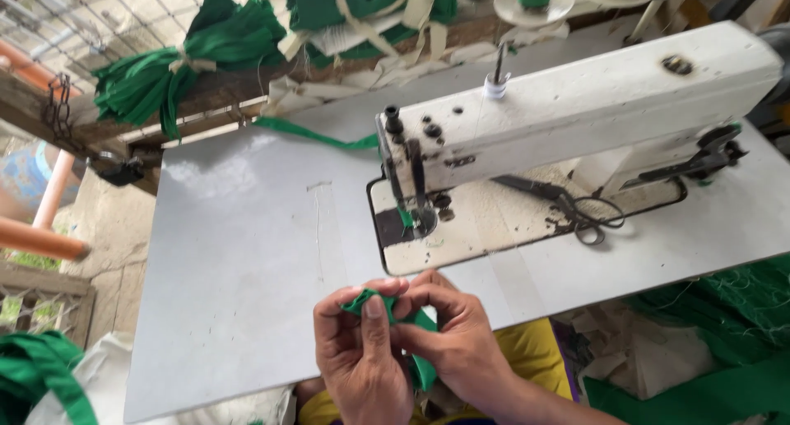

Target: Folding and sewing green fabric strips using an industrial sewing machine to create straps.

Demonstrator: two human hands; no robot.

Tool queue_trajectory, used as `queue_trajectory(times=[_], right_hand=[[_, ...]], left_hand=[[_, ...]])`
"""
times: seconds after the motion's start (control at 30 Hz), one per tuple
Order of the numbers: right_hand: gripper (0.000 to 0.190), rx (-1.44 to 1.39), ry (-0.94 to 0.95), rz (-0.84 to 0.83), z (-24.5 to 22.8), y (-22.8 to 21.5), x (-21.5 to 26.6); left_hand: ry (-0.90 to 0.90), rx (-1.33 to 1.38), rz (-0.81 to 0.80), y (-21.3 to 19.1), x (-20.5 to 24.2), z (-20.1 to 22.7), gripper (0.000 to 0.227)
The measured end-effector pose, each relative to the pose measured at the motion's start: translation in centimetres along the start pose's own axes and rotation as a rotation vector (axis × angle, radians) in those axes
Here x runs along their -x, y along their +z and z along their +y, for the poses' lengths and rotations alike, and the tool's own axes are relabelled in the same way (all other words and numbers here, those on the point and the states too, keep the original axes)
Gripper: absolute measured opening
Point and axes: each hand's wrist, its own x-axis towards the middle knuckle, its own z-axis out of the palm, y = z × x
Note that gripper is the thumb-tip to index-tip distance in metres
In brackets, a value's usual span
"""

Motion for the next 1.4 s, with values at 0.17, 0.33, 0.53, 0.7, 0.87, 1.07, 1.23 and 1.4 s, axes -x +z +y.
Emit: queue_trajectory(times=[0.17,0.33,0.53,0.7,0.87,1.07,1.23,1.4], right_hand=[[0.015,0.535,-0.345,0.035,0.6,0.3,0.6],[0.01,0.536,-0.39,-0.036,0.2,0.2,0.5],[0.012,0.442,-0.347,-0.216,-0.3,-0.7,-0.1],[0.012,0.415,-0.382,-0.124,-0.3,-0.5,-0.4],[0.007,0.435,-0.421,-0.118,1.0,-0.7,-0.4],[0.026,0.407,-0.411,-0.19,1.3,-1.0,-0.5],[0.027,0.602,-0.564,-0.124,1.1,0.2,1.0],[0.018,0.325,-0.242,-0.299,2.0,0.2,1.8]], left_hand=[[-0.069,-0.055,-0.042,-0.8,-0.2,0.5,0.01],[-0.161,-0.049,-0.08,-1.3,-0.3,0.7,0.014],[-0.155,-0.02,-0.126,-2.3,-0.8,1.0,0.019],[-0.231,0.052,-0.341,-3.1,-1.2,1.9,0.039],[-0.084,-0.247,-0.456,-3.3,-1.7,3.1,0.024],[-0.071,-0.287,-0.492,-4.5,-2.6,3.5,0.021],[-0.082,-0.223,-0.424,-4.6,-2.7,4.2,0.022],[-0.18,0.048,-0.425,-4.0,-2.5,4.4,0.018]])
